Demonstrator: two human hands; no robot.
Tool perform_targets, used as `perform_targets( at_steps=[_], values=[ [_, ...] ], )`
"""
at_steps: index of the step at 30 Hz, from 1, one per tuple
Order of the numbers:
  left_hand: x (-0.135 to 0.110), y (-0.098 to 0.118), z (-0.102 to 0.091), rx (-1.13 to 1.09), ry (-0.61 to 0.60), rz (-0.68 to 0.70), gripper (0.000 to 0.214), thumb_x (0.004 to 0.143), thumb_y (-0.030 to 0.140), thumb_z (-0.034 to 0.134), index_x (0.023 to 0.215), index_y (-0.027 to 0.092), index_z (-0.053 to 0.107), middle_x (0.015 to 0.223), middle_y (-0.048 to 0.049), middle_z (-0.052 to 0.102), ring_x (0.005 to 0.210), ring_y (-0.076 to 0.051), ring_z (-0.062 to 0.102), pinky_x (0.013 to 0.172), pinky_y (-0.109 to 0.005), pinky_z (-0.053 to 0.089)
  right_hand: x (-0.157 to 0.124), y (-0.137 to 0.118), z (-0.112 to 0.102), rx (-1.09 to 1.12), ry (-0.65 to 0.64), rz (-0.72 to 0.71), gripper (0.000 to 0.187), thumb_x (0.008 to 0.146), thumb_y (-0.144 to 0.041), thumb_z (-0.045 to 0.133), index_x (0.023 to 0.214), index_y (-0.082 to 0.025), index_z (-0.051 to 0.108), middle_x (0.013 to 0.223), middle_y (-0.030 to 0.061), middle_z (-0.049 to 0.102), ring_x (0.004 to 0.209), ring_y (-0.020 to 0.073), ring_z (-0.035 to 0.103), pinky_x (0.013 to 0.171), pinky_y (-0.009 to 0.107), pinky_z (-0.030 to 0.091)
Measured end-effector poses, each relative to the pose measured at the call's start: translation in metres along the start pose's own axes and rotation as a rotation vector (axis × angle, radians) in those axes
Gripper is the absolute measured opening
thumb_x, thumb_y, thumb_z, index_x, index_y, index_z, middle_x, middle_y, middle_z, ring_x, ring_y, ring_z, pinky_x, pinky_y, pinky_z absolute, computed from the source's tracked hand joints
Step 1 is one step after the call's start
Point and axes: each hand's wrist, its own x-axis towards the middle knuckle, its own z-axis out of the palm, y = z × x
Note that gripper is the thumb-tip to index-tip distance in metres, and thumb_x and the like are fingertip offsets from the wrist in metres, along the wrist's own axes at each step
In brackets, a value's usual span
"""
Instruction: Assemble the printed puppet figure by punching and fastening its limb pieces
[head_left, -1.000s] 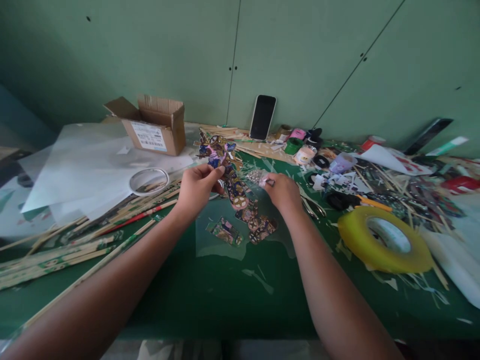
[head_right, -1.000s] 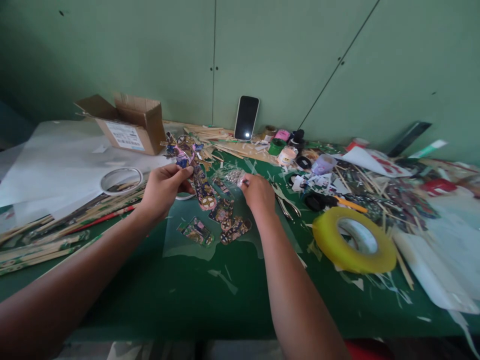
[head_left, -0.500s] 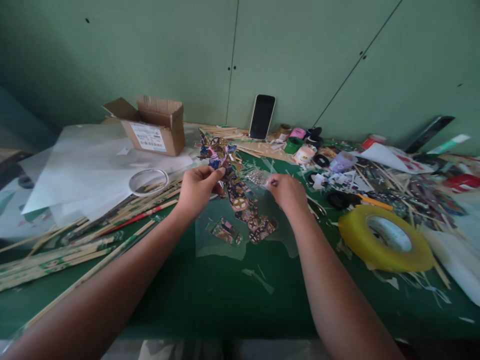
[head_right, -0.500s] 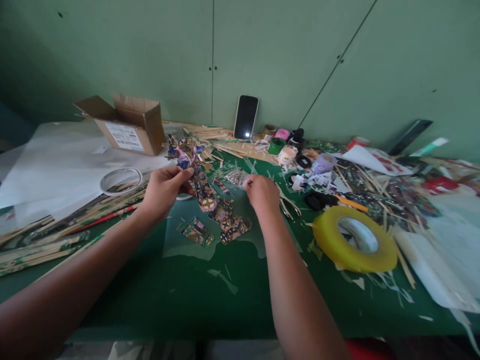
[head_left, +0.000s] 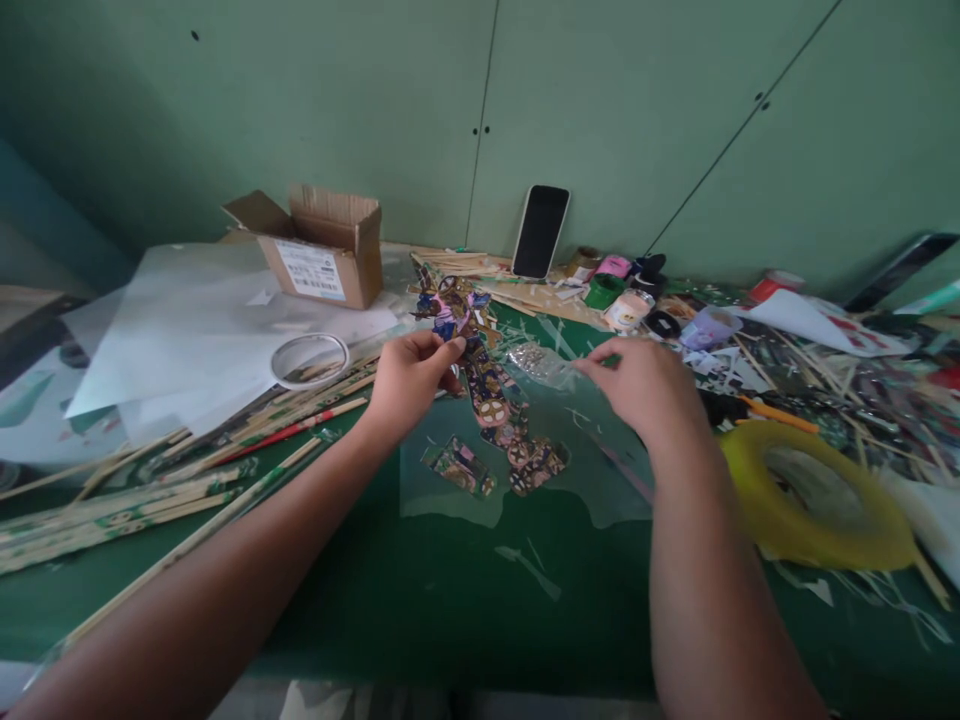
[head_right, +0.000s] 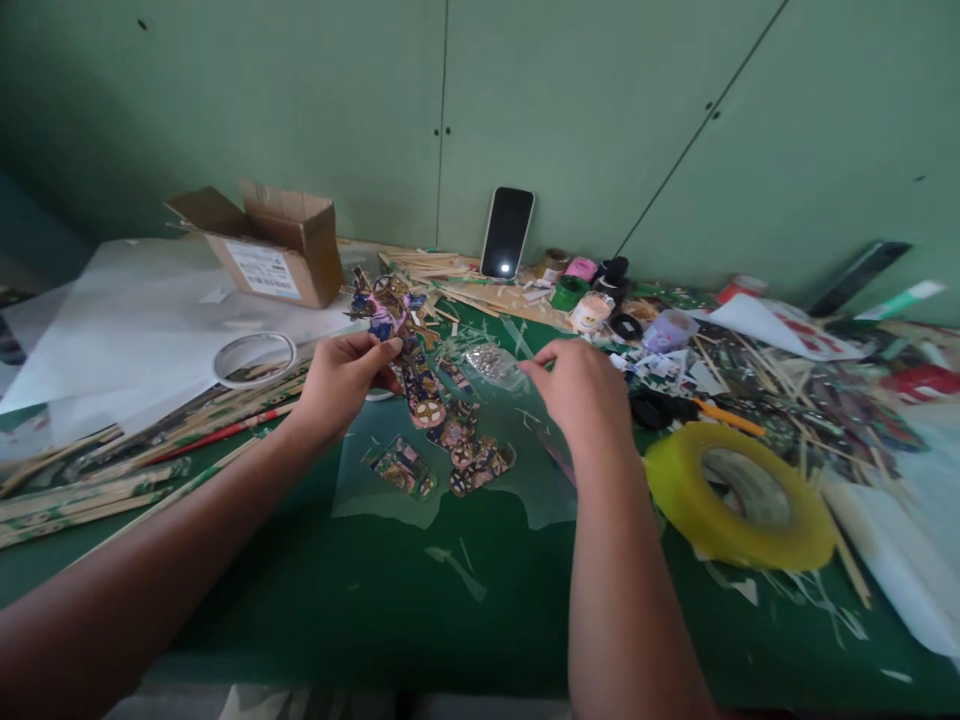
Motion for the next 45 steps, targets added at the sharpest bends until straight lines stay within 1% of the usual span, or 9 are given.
perform_targets(
  at_steps=[3,6,13,23,28,33,37,42,45],
  values=[
    [-0.002,0.0,0.001,0.061,-0.007,0.015,0.03,0.079,0.036,0.066,0.058,0.018,0.055,0.044,0.0018,0.06,0.042,-0.01,0.056,0.047,-0.021,0.044,-0.009,-0.014,0.0,0.473,0.148,-0.142,0.014,0.077,-0.034,0.074,0.075,-0.021,0.072,0.065,0.0027,0.069,0.056,0.0174,0.062,0.053,0.03,0.047],
    [-0.005,0.002,0.002,0.13,-0.003,0.047,0.03,0.08,0.035,0.065,0.058,0.017,0.056,0.045,0.0012,0.062,0.042,-0.009,0.056,0.047,-0.02,0.042,-0.02,-0.036,0.016,0.752,0.087,-0.306,0.012,0.079,-0.032,0.073,0.079,-0.02,0.072,0.067,0.0016,0.071,0.057,0.015,0.064,0.056,0.029,0.052],
    [-0.011,0.011,0.005,0.221,0.013,0.129,0.027,0.08,0.032,0.065,0.058,0.016,0.059,0.046,0.0001,0.062,0.044,-0.009,0.055,0.048,-0.021,0.041,-0.033,-0.053,0.041,0.644,0.152,-0.466,0.011,0.083,-0.029,0.068,0.076,-0.021,0.069,0.07,0.0011,0.073,0.062,0.0146,0.066,0.059,0.027,0.05],
    [-0.014,0.009,0.008,0.268,-0.011,0.165,0.027,0.079,0.033,0.064,0.058,0.018,0.057,0.047,0.0,0.062,0.044,-0.01,0.053,0.046,-0.022,0.037,-0.032,-0.053,0.036,0.61,0.031,-0.416,0.009,0.083,-0.029,0.066,0.077,-0.022,0.068,0.069,0.0006,0.072,0.062,0.0145,0.065,0.06,0.027,0.048],
    [-0.013,0.009,0.007,0.301,-0.039,0.201,0.035,0.078,0.032,0.064,0.052,0.02,0.043,0.048,0.0001,0.061,0.044,-0.009,0.052,0.044,-0.021,0.034,-0.032,-0.052,0.038,0.628,0.036,-0.405,0.013,0.083,-0.033,0.066,0.076,-0.022,0.062,0.066,-0.0005,0.065,0.061,0.0138,0.059,0.06,0.027,0.046],
    [-0.012,0.009,0.004,0.299,-0.124,0.228,0.031,0.082,0.036,0.06,0.058,0.019,0.05,0.052,-0.0017,0.064,0.048,-0.012,0.058,0.047,-0.022,0.039,-0.028,-0.05,0.041,0.761,0.1,-0.324,0.034,0.072,-0.042,0.077,0.092,-0.023,0.056,0.075,-0.0032,0.054,0.06,0.012,0.047,0.058,0.027,0.043],
    [-0.012,0.007,0.004,0.305,-0.155,0.242,0.031,0.083,0.038,0.06,0.059,0.02,0.049,0.053,-0.0017,0.064,0.049,-0.013,0.059,0.047,-0.023,0.04,-0.025,-0.051,0.042,0.879,-0.066,-0.304,0.036,0.076,-0.049,0.072,0.067,-0.022,0.05,0.06,-0.006,0.042,0.056,0.0111,0.039,0.052,0.025,0.035],
    [-0.015,0.008,0.004,0.356,-0.068,0.292,0.04,0.08,0.035,0.065,0.054,0.022,0.039,0.051,-0.0006,0.06,0.051,-0.013,0.056,0.046,-0.023,0.037,-0.025,-0.054,0.045,0.906,0.024,-0.292,0.05,0.075,-0.053,0.073,0.056,-0.023,0.038,0.056,-0.0071,0.031,0.055,0.0107,0.031,0.052,0.026,0.028],
    [-0.015,0.009,0.004,0.268,-0.135,0.288,0.029,0.081,0.033,0.065,0.06,0.021,0.049,0.055,-0.0002,0.06,0.053,-0.013,0.056,0.049,-0.024,0.041,-0.025,-0.056,0.044,0.884,0.096,-0.276,0.054,0.073,-0.058,0.072,0.053,-0.023,0.036,0.053,-0.0069,0.031,0.053,0.0108,0.031,0.051,0.026,0.028]
  ],
)
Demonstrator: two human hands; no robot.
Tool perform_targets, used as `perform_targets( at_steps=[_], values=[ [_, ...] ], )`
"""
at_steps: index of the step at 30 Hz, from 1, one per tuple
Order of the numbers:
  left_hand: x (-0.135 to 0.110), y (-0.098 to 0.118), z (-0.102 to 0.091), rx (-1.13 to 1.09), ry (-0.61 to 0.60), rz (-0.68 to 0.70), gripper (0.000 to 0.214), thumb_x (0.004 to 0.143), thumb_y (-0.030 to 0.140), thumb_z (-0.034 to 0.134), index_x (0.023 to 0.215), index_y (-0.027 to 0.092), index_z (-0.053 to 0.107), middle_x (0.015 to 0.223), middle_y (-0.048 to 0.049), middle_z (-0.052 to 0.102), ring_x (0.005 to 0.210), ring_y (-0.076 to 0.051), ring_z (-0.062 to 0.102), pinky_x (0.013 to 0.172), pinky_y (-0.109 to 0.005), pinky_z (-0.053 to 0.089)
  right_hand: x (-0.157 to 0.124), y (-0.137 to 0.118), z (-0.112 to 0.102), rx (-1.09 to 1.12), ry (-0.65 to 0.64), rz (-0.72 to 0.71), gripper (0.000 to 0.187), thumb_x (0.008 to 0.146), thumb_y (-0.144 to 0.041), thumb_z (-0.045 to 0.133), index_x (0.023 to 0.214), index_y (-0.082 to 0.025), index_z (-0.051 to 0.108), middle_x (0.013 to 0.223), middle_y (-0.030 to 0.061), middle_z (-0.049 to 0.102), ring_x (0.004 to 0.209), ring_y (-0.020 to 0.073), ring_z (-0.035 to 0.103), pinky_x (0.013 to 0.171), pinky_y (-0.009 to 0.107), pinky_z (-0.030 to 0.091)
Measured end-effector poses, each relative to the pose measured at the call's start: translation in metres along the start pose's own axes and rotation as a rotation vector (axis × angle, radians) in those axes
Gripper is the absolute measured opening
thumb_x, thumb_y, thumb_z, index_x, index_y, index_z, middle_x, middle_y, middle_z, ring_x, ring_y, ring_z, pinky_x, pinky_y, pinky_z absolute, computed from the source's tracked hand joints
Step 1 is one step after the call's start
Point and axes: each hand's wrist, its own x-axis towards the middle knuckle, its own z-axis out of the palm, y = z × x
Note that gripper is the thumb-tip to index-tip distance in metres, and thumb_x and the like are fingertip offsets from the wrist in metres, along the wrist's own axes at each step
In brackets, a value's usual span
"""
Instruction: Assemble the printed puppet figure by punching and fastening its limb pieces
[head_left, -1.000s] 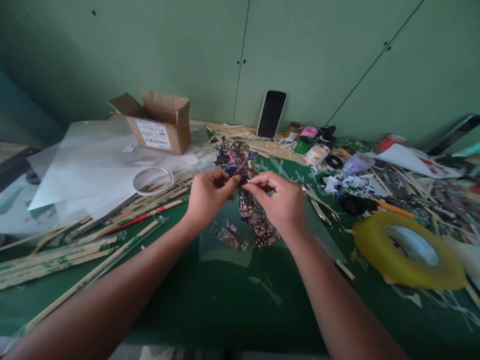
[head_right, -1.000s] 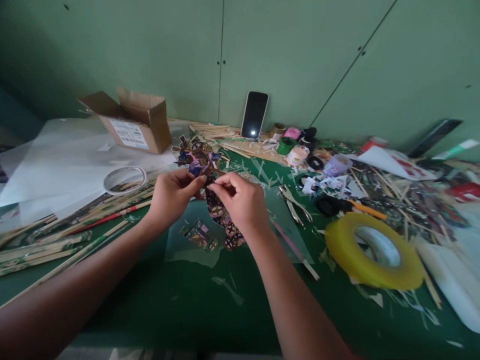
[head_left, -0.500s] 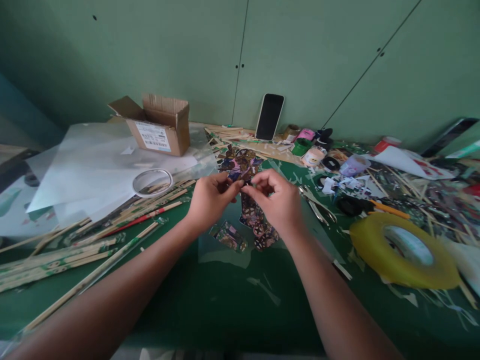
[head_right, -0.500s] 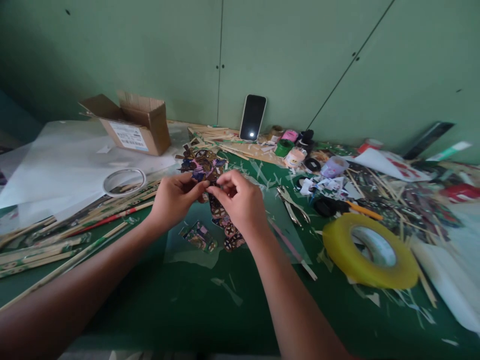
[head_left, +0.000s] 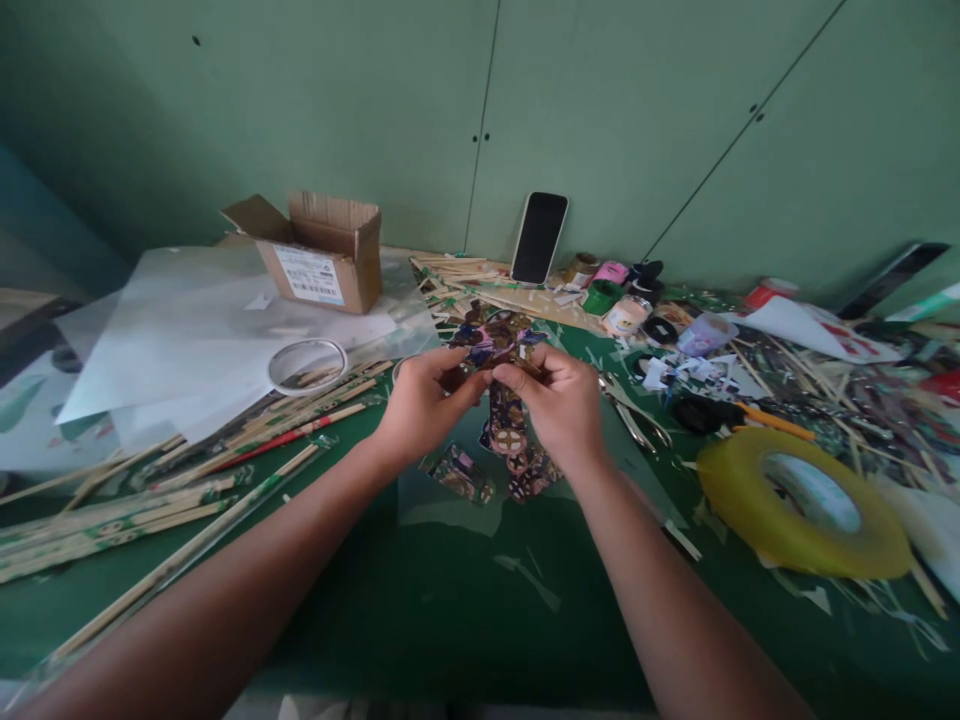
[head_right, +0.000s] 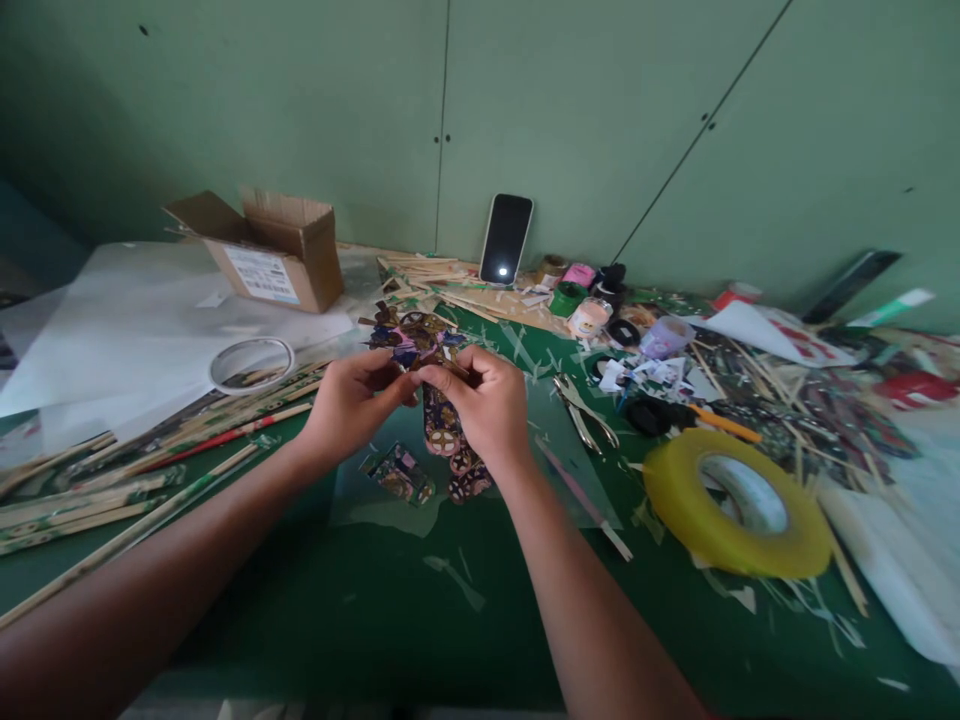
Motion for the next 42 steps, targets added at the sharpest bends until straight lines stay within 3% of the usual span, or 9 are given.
perform_targets(
  at_steps=[3,9,11,14,18,24,30,36,42],
  values=[
    [0.001,-0.002,0.0,-0.141,-0.083,-0.016,0.019,0.078,0.036,0.071,0.074,0.019,0.062,0.059,0.001,0.06,0.054,-0.013,0.056,0.052,-0.025,0.045,-0.001,-0.002,0.0,-0.03,0.022,-0.002,0.052,0.075,-0.059,0.069,0.051,-0.023,0.04,0.051,-0.0061,0.034,0.052,0.0108,0.032,0.05,0.026,0.029],
    [0.004,-0.006,0.0,-0.161,0.046,-0.058,0.027,0.071,0.042,0.079,0.067,0.017,0.068,0.056,0.0003,0.063,0.052,-0.013,0.056,0.05,-0.025,0.047,-0.004,-0.005,-0.004,-0.052,-0.066,-0.06,0.034,0.084,-0.047,0.062,0.061,-0.022,0.06,0.051,-0.0042,0.048,0.05,0.0113,0.042,0.048,0.025,0.035],
    [0.004,-0.005,-0.003,-0.127,0.085,0.041,0.021,0.074,0.037,0.076,0.073,0.017,0.072,0.066,-0.002,0.07,0.059,-0.015,0.062,0.058,-0.027,0.052,-0.005,-0.007,-0.007,-0.005,-0.094,-0.107,0.018,0.084,-0.039,0.064,0.079,-0.023,0.07,0.063,-0.0021,0.062,0.057,0.013,0.054,0.054,0.026,0.045],
    [0.001,0.002,-0.011,-0.064,0.074,0.288,0.011,0.079,0.028,0.072,0.081,0.019,0.075,0.081,-0.0059,0.077,0.073,-0.018,0.07,0.07,-0.029,0.055,-0.007,-0.009,-0.011,0.042,-0.17,-0.201,0.019,0.085,-0.03,0.063,0.1,-0.026,0.074,0.091,0.0023,0.075,0.081,0.0177,0.068,0.071,0.031,0.055],
    [-0.004,0.011,-0.022,-0.028,0.036,0.474,0.012,0.083,0.031,0.068,0.081,0.023,0.076,0.088,-0.0084,0.079,0.081,-0.02,0.073,0.073,-0.033,0.057,-0.009,-0.012,-0.014,0.031,-0.203,-0.23,0.028,0.083,-0.02,0.057,0.101,-0.03,0.076,0.096,0.0016,0.075,0.093,0.0196,0.069,0.073,0.033,0.057],
    [-0.006,0.013,-0.028,0.102,-0.019,0.463,0.015,0.086,0.031,0.062,0.081,0.028,0.076,0.09,-0.0081,0.078,0.083,-0.021,0.073,0.077,-0.034,0.057,-0.01,-0.012,-0.015,0.09,-0.223,-0.169,0.027,0.08,-0.02,0.058,0.098,-0.029,0.076,0.091,0.0001,0.075,0.084,0.0183,0.069,0.069,0.033,0.056],
    [-0.006,0.011,-0.028,0.12,0.016,0.647,0.015,0.083,0.016,0.065,0.087,0.026,0.075,0.092,-0.0071,0.078,0.084,-0.018,0.074,0.075,-0.029,0.056,-0.011,-0.014,-0.014,0.098,-0.197,-0.126,0.022,0.082,-0.023,0.057,0.091,-0.028,0.075,0.089,0.0003,0.075,0.08,0.0174,0.069,0.068,0.031,0.055],
    [-0.007,0.011,-0.027,0.171,0.018,0.61,0.012,0.085,0.023,0.062,0.086,0.026,0.074,0.091,-0.0064,0.078,0.082,-0.018,0.074,0.074,-0.03,0.057,-0.009,-0.014,-0.016,0.104,-0.228,-0.127,0.02,0.08,-0.025,0.058,0.09,-0.027,0.075,0.088,0.0,0.075,0.078,0.0168,0.069,0.065,0.03,0.055],
    [-0.006,0.009,-0.026,0.205,0.054,0.788,0.017,0.089,0.015,0.058,0.091,0.023,0.072,0.092,-0.0066,0.078,0.085,-0.016,0.074,0.075,-0.027,0.057,-0.008,-0.016,-0.018,0.083,-0.194,-0.169,0.02,0.081,-0.021,0.057,0.088,-0.027,0.075,0.085,-0.001,0.075,0.075,0.0152,0.068,0.065,0.028,0.055]
  ],
)
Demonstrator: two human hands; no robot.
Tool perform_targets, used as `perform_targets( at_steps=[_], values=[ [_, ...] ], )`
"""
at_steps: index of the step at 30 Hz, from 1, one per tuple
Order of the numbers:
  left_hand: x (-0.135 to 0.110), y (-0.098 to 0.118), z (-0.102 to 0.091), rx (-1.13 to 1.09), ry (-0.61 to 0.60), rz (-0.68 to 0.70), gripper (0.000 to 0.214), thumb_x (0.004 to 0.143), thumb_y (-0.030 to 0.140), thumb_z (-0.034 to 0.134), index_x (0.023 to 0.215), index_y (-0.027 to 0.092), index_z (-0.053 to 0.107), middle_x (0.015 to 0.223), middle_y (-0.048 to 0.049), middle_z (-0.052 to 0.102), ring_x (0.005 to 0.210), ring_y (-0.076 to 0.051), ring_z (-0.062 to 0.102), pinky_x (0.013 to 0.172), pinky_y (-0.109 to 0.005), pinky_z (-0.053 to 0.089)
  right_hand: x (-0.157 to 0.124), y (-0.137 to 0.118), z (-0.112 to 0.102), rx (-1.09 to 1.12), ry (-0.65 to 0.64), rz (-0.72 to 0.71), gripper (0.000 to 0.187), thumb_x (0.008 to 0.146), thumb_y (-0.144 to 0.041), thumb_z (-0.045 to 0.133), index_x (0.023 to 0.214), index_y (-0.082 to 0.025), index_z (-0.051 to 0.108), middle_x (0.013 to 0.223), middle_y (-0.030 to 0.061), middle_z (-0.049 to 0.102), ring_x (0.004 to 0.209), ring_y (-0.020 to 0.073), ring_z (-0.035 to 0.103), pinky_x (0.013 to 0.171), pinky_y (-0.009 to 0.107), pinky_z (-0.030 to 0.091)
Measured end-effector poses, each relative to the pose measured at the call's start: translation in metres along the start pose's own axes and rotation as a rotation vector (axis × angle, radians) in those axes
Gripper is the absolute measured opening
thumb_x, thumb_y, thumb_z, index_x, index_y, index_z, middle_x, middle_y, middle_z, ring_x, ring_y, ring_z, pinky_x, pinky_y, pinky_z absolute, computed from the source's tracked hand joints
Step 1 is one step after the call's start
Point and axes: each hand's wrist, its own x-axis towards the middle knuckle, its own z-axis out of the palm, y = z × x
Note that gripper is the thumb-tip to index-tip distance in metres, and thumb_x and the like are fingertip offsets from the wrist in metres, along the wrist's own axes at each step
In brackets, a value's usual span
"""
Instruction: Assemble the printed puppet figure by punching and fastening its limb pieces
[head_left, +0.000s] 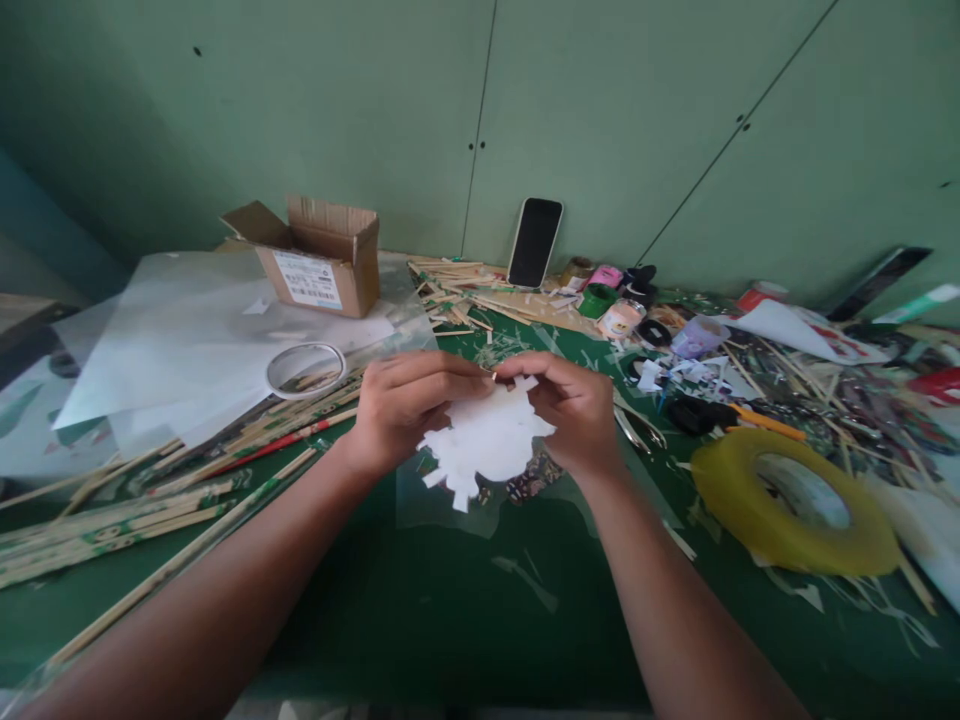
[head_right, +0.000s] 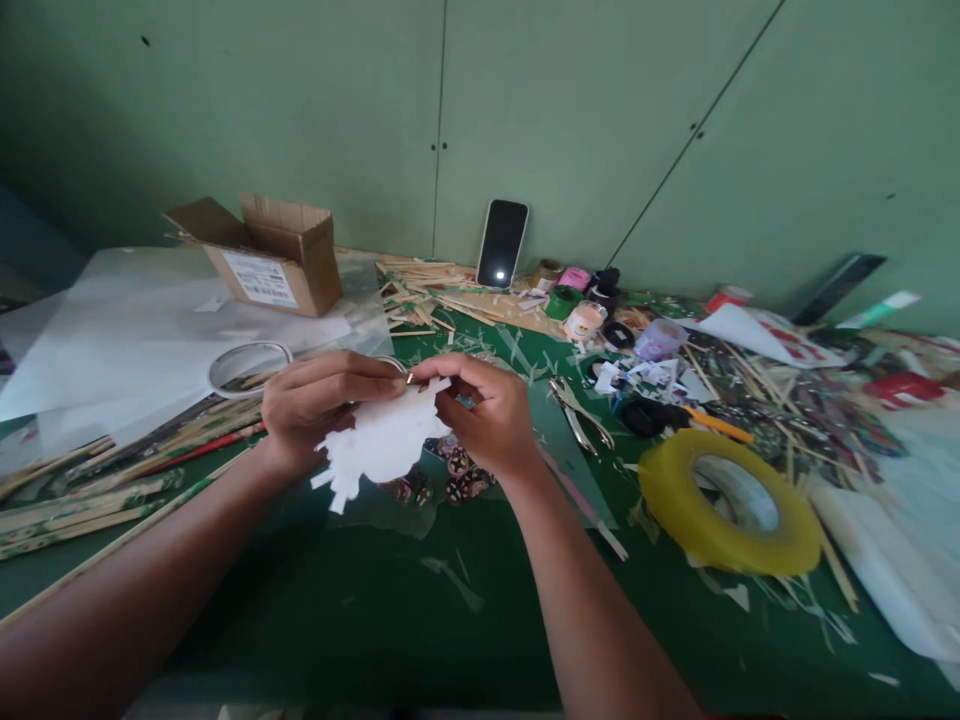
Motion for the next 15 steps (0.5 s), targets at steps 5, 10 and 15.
perform_targets(
  at_steps=[5,10,15],
  values=[
    [-0.0002,-0.0043,0.001,0.016,0.027,0.069,0.009,0.087,0.017,0.065,0.092,0.021,0.071,0.091,-0.0064,0.078,0.083,-0.016,0.074,0.073,-0.026,0.057,-0.0006,0.0015,0.0011,-0.008,0.008,-0.007,0.018,0.082,-0.023,0.058,0.089,-0.026,0.074,0.086,-0.0004,0.075,0.074,0.0158,0.069,0.063,0.029,0.055],
    [0.0017,-0.0035,0.001,-0.041,0.051,0.09,0.007,0.087,0.019,0.067,0.093,0.017,0.07,0.089,-0.0105,0.077,0.083,-0.017,0.074,0.073,-0.027,0.058,-0.0004,0.003,0.0021,0.101,-0.001,-0.115,0.022,0.079,-0.013,0.059,0.089,-0.026,0.074,0.083,-0.0009,0.075,0.075,0.0153,0.069,0.065,0.028,0.056],
    [0.0014,-0.0005,0.0016,-0.074,0.063,0.005,0.009,0.087,0.018,0.067,0.093,0.023,0.072,0.09,-0.0084,0.078,0.08,-0.017,0.074,0.068,-0.028,0.059,0.0009,0.0003,0.0014,0.076,-0.029,-0.205,0.032,0.082,-0.007,0.057,0.101,-0.027,0.073,0.09,-0.0004,0.075,0.081,0.0151,0.069,0.065,0.028,0.055]
  ],
)
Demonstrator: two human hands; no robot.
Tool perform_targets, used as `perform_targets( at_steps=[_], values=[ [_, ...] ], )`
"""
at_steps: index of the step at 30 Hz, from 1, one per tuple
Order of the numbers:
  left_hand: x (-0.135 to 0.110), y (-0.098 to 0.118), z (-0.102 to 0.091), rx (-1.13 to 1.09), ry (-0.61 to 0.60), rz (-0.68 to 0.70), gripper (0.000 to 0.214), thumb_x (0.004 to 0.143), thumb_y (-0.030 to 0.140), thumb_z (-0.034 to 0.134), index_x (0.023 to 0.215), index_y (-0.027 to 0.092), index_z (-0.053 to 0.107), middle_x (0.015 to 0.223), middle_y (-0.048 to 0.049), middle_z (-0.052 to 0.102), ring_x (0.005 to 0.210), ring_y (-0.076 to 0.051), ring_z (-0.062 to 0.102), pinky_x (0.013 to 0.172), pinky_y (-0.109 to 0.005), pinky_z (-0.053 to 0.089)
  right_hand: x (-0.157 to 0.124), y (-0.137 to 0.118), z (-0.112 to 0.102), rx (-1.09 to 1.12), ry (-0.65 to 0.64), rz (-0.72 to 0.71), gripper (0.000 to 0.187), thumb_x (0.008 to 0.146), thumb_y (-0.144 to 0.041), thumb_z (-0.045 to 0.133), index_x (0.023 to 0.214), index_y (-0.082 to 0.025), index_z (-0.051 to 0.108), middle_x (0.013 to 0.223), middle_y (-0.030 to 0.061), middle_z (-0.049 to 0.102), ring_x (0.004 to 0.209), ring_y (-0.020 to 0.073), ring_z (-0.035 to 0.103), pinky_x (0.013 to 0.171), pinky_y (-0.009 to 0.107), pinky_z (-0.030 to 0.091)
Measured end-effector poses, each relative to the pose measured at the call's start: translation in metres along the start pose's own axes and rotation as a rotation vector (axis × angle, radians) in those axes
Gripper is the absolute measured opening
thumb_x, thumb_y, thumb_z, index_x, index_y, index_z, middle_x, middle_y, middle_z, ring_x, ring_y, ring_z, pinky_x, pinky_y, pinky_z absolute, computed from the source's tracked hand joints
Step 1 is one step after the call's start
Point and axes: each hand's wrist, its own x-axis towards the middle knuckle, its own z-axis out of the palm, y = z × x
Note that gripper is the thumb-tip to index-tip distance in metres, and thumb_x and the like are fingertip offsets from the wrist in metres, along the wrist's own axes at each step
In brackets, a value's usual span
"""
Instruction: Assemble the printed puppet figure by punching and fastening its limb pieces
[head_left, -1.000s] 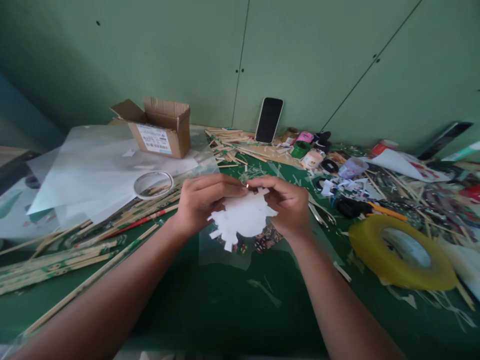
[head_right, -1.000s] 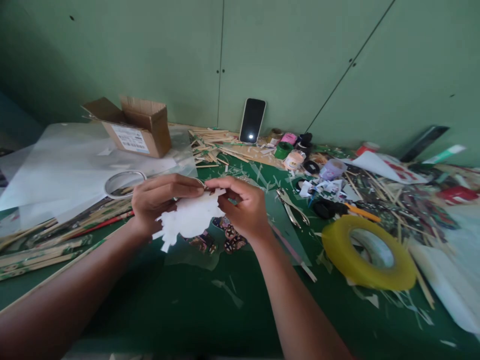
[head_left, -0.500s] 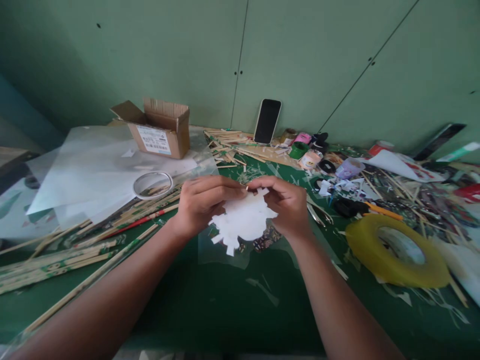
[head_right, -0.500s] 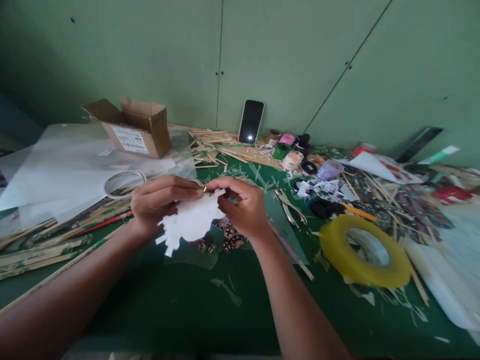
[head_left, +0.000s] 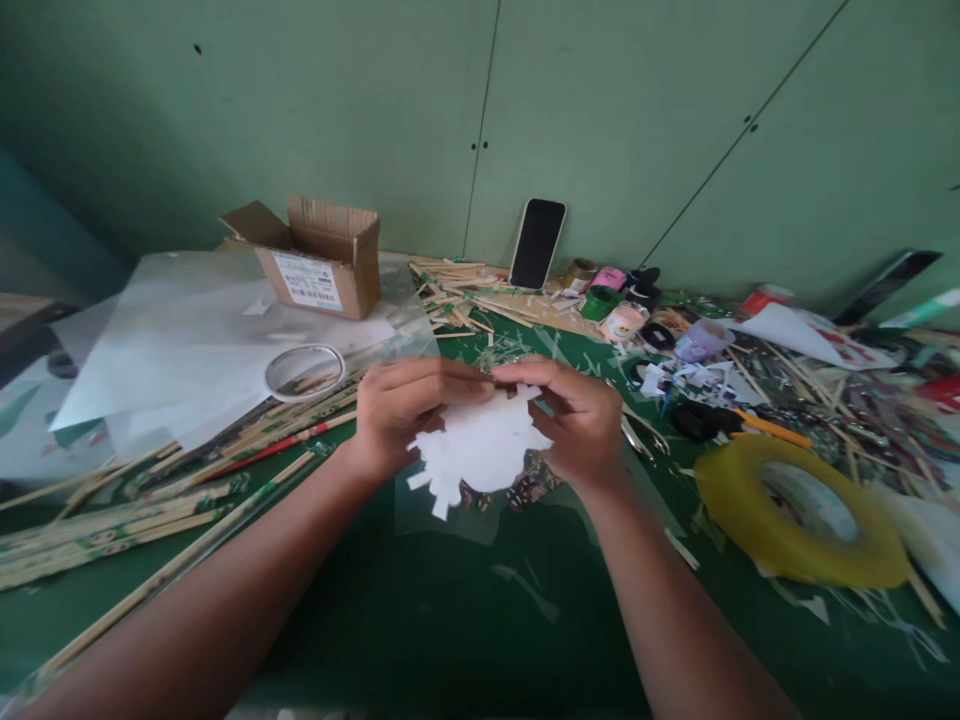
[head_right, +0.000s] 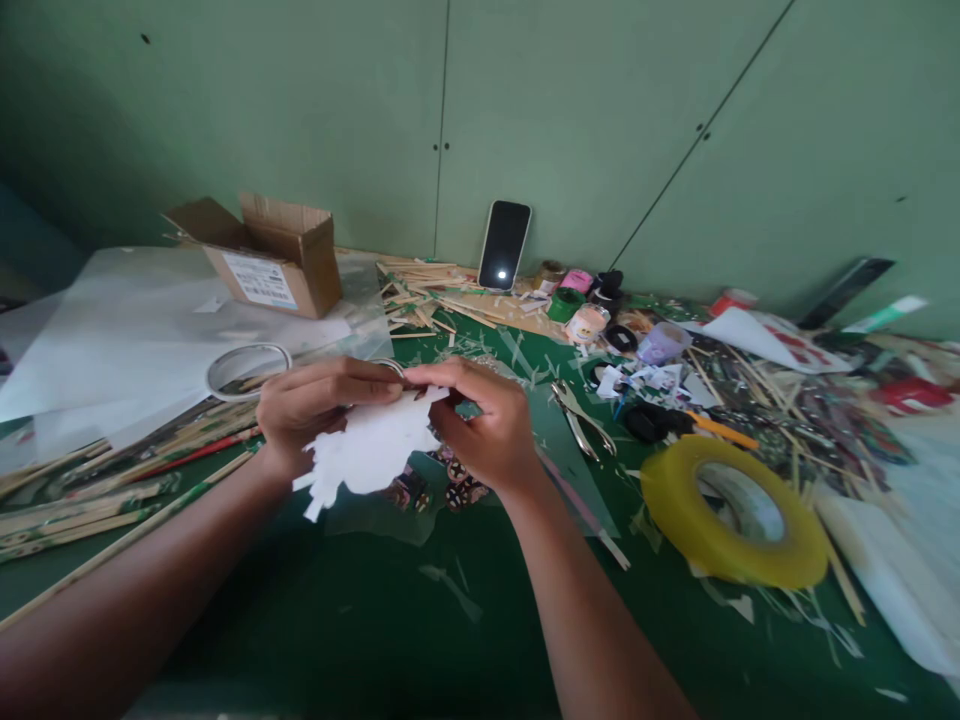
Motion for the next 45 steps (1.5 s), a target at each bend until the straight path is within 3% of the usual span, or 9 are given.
perform_targets(
  at_steps=[7,15,19,23,27,37,42,45],
  values=[
    [0.0,0.001,0.006,-0.134,0.039,-0.11,0.01,0.089,0.027,0.067,0.091,0.021,0.074,0.082,-0.0094,0.078,0.076,-0.018,0.074,0.067,-0.028,0.059,0.004,-0.008,-0.004,-0.16,-0.063,-0.11,0.029,0.089,-0.01,0.055,0.106,-0.028,0.071,0.085,-0.0003,0.072,0.078,0.014,0.067,0.059,0.026,0.051],
    [-0.007,-0.009,0.014,-0.162,0.097,-0.141,0.013,0.076,0.015,0.078,0.087,0.019,0.073,0.079,-0.0058,0.077,0.071,-0.016,0.072,0.063,-0.025,0.058,0.006,-0.001,-0.013,-0.261,-0.152,-0.189,0.028,0.092,-0.012,0.055,0.112,-0.026,0.068,0.088,0.0022,0.073,0.071,0.0148,0.065,0.06,0.029,0.051],
    [-0.009,-0.009,0.018,-0.167,0.098,-0.217,0.012,0.076,0.011,0.077,0.084,0.018,0.073,0.077,-0.0054,0.076,0.068,-0.014,0.07,0.06,-0.024,0.055,0.006,0.002,-0.015,-0.29,-0.164,-0.214,0.027,0.092,-0.014,0.056,0.113,-0.026,0.069,0.093,0.0046,0.074,0.081,0.0171,0.068,0.066,0.031,0.053],
    [-0.008,-0.006,0.021,-0.309,0.195,-0.305,0.013,0.073,0.016,0.082,0.08,0.018,0.07,0.08,-0.0055,0.076,0.072,-0.016,0.072,0.064,-0.027,0.056,0.004,0.001,-0.009,-0.184,-0.08,-0.078,0.021,0.092,-0.019,0.059,0.107,-0.026,0.072,0.089,0.002,0.074,0.077,0.0153,0.068,0.062,0.028,0.053],
    [-0.003,-0.003,0.019,-0.342,0.217,-0.26,0.016,0.073,0.027,0.083,0.077,0.019,0.071,0.081,-0.0057,0.077,0.071,-0.018,0.072,0.06,-0.029,0.056,0.0,0.0,0.0,-0.015,0.022,0.116,0.015,0.09,-0.028,0.064,0.101,-0.027,0.074,0.085,0.0001,0.073,0.075,0.0144,0.067,0.06,0.027,0.051],
    [-0.005,0.001,0.018,-0.268,0.206,-0.232,0.006,0.08,0.029,0.078,0.082,0.027,0.072,0.083,-0.003,0.077,0.073,-0.018,0.072,0.063,-0.032,0.057,-0.001,-0.003,0.002,-0.015,0.07,0.201,0.009,0.084,-0.027,0.068,0.091,-0.027,0.074,0.075,-0.0025,0.071,0.067,0.0129,0.064,0.056,0.026,0.049],
    [-0.003,0.001,0.021,-0.29,0.241,-0.37,0.018,0.074,0.032,0.082,0.073,0.02,0.069,0.076,-0.0032,0.074,0.067,-0.016,0.068,0.06,-0.028,0.054,0.002,-0.003,0.001,-0.059,0.046,0.158,0.005,0.086,-0.027,0.066,0.084,-0.025,0.069,0.069,-0.0035,0.067,0.057,0.0111,0.058,0.051,0.025,0.044],
    [0.003,-0.001,0.022,-0.28,0.171,-0.677,0.031,0.068,0.037,0.085,0.061,0.016,0.063,0.056,0.0013,0.062,0.051,-0.011,0.056,0.047,-0.023,0.044,0.005,-0.001,0.001,-0.131,0.068,0.163,0.01,0.088,-0.03,0.063,0.081,-0.023,0.065,0.07,-0.0025,0.066,0.06,0.0124,0.059,0.053,0.026,0.045]
  ],
)
